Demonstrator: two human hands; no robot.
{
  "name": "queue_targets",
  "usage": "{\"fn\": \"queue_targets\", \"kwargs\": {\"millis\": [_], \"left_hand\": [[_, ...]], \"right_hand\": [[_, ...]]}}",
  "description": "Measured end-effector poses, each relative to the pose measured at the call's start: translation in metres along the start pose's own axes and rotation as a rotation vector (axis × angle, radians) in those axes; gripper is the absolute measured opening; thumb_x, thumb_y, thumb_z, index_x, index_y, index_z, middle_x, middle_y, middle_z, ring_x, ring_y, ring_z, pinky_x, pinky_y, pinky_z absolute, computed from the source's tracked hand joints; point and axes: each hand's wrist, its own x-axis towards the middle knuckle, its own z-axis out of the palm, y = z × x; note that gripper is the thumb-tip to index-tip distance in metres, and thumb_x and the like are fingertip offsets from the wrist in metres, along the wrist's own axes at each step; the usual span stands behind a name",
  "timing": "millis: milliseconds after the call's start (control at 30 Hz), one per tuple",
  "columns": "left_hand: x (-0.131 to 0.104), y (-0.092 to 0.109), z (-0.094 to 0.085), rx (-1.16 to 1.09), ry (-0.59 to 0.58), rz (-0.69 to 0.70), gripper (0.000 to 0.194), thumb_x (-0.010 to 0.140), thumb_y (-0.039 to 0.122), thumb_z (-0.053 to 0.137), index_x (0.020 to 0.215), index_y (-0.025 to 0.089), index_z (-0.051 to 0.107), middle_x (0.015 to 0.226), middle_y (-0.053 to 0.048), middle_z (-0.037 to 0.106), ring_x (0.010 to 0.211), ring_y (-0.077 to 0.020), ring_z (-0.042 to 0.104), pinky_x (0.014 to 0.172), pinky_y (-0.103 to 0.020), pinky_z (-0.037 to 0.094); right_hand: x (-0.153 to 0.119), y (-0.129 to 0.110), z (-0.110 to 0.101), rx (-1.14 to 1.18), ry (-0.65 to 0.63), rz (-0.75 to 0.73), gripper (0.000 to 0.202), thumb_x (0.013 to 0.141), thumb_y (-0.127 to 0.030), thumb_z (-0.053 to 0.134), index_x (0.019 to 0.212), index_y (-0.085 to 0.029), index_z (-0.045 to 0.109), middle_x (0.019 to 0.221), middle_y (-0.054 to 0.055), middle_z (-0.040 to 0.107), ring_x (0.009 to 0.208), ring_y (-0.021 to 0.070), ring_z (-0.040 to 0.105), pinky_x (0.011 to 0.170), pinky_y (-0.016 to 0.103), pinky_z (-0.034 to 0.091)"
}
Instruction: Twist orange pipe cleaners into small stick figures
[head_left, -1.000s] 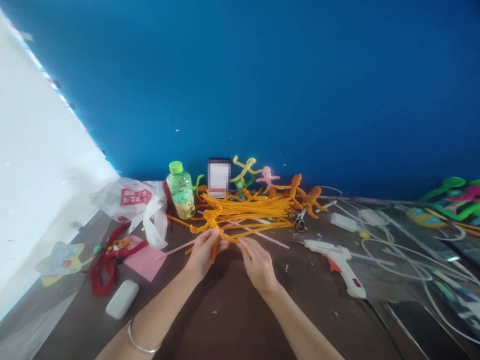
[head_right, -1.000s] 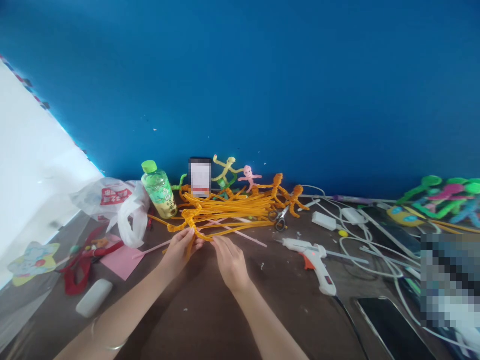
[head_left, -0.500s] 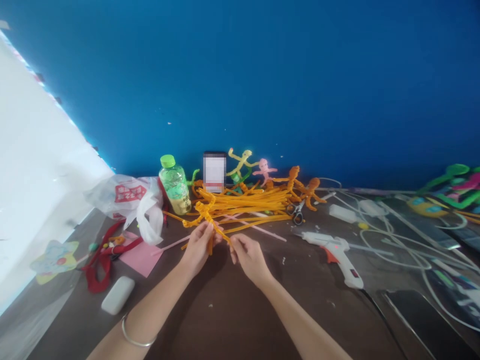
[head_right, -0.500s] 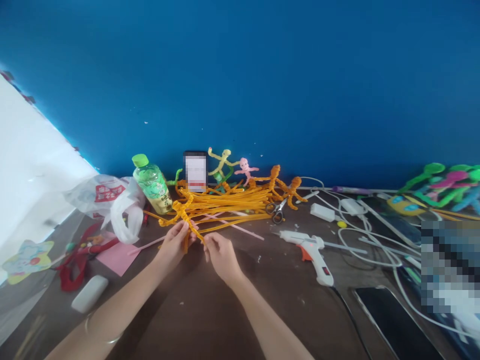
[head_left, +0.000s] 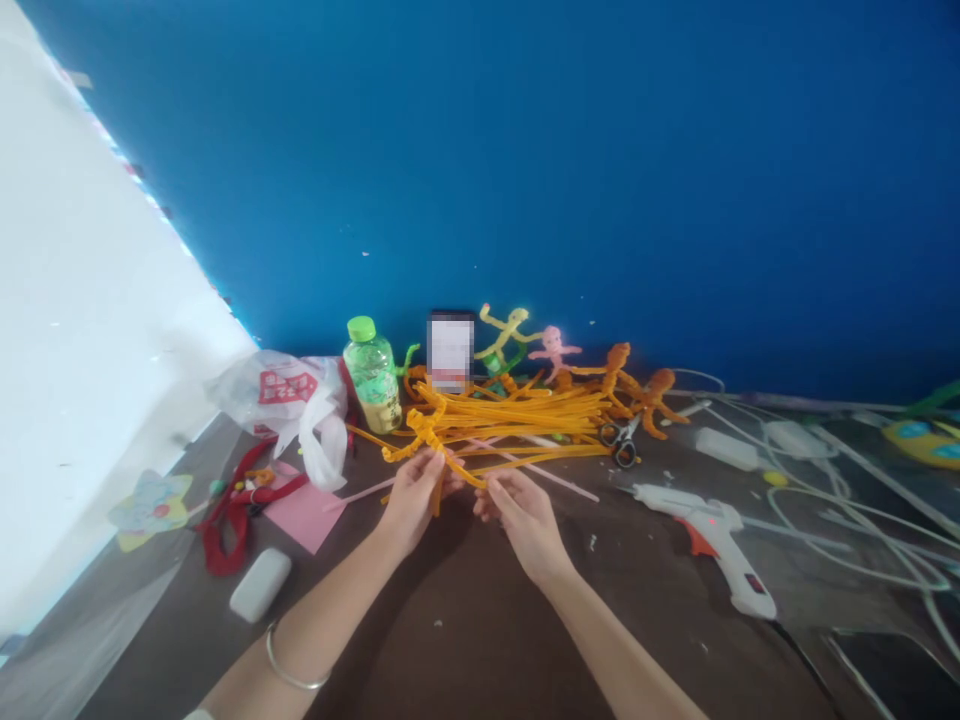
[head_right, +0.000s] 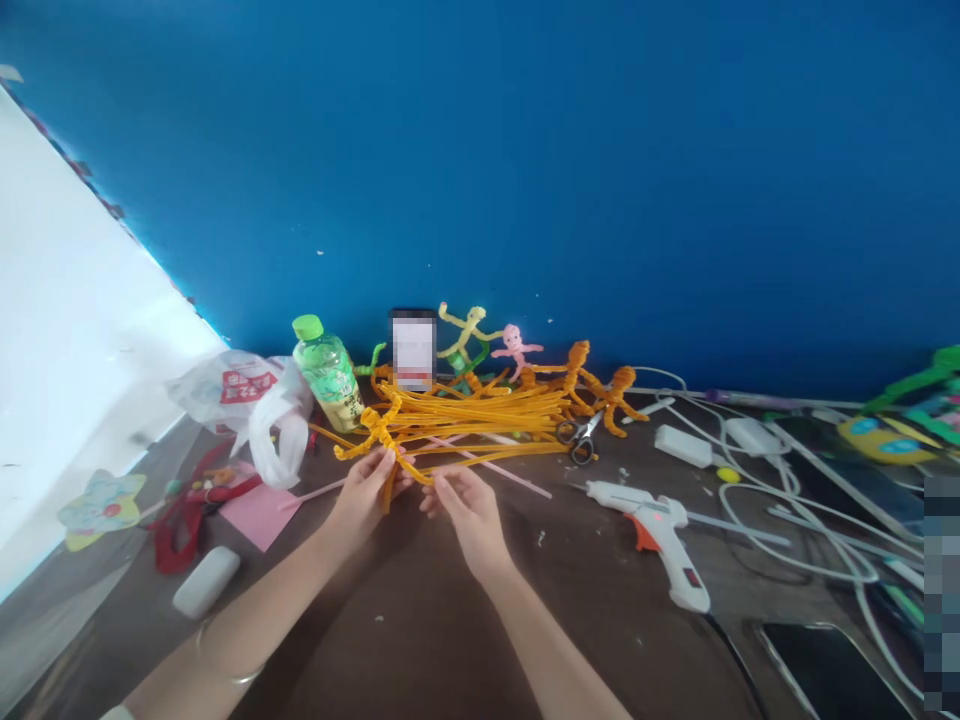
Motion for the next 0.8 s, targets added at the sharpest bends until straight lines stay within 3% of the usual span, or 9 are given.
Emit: {"fn": "queue_targets", "kwargs": {"millis": [133,233,500,700,800], "left_hand": [[0.001,-0.001,0.001,-0.006,0.012,-0.001,0.032,0.063,0.036,0.07,0.08,0.012,0.058,0.075,-0.004,0.065,0.06,-0.0106,0.062,0.063,-0.024,0.051],[0.002,-0.003,0.0,-0.02,-0.007,-0.004,0.031,0.065,0.036,0.069,0.081,0.013,0.056,0.07,-0.003,0.065,0.058,-0.0108,0.062,0.062,-0.023,0.05],[0.001,-0.002,0.001,-0.044,-0.04,-0.021,0.034,0.058,0.031,0.074,0.081,0.012,0.059,0.077,-0.005,0.067,0.06,-0.0113,0.061,0.059,-0.023,0.048],[0.0,0.0,-0.001,0.051,-0.063,0.025,0.03,0.061,0.033,0.072,0.081,0.012,0.062,0.077,-0.004,0.066,0.048,-0.0028,0.047,0.046,-0.017,0.036],[-0.004,0.003,0.0,0.149,-0.066,0.06,0.03,0.062,0.033,0.071,0.082,0.013,0.064,0.08,-0.006,0.067,0.051,-0.0046,0.049,0.046,-0.018,0.034]], "right_hand": [[-0.001,0.004,-0.005,-0.394,0.144,-0.314,0.015,0.075,-0.03,0.06,0.085,-0.019,0.058,0.077,0.004,0.062,0.07,0.0176,0.061,0.067,0.032,0.049],[-0.001,0.009,-0.009,-0.646,0.19,-0.446,0.013,0.076,-0.028,0.058,0.086,-0.02,0.061,0.081,0.005,0.063,0.074,0.0187,0.061,0.071,0.033,0.049],[0.002,0.007,-0.007,-0.51,0.19,-0.219,0.023,0.076,-0.036,0.058,0.082,-0.015,0.062,0.062,0.004,0.062,0.053,0.0153,0.058,0.051,0.027,0.049],[0.002,0.001,-0.004,-0.458,0.184,-0.114,0.027,0.073,-0.041,0.06,0.072,-0.014,0.061,0.049,0.001,0.055,0.04,0.0097,0.047,0.039,0.022,0.038],[0.003,0.001,-0.004,-0.416,0.173,-0.08,0.027,0.072,-0.041,0.061,0.069,-0.014,0.059,0.046,-0.001,0.051,0.037,0.008,0.042,0.034,0.02,0.031]]}}
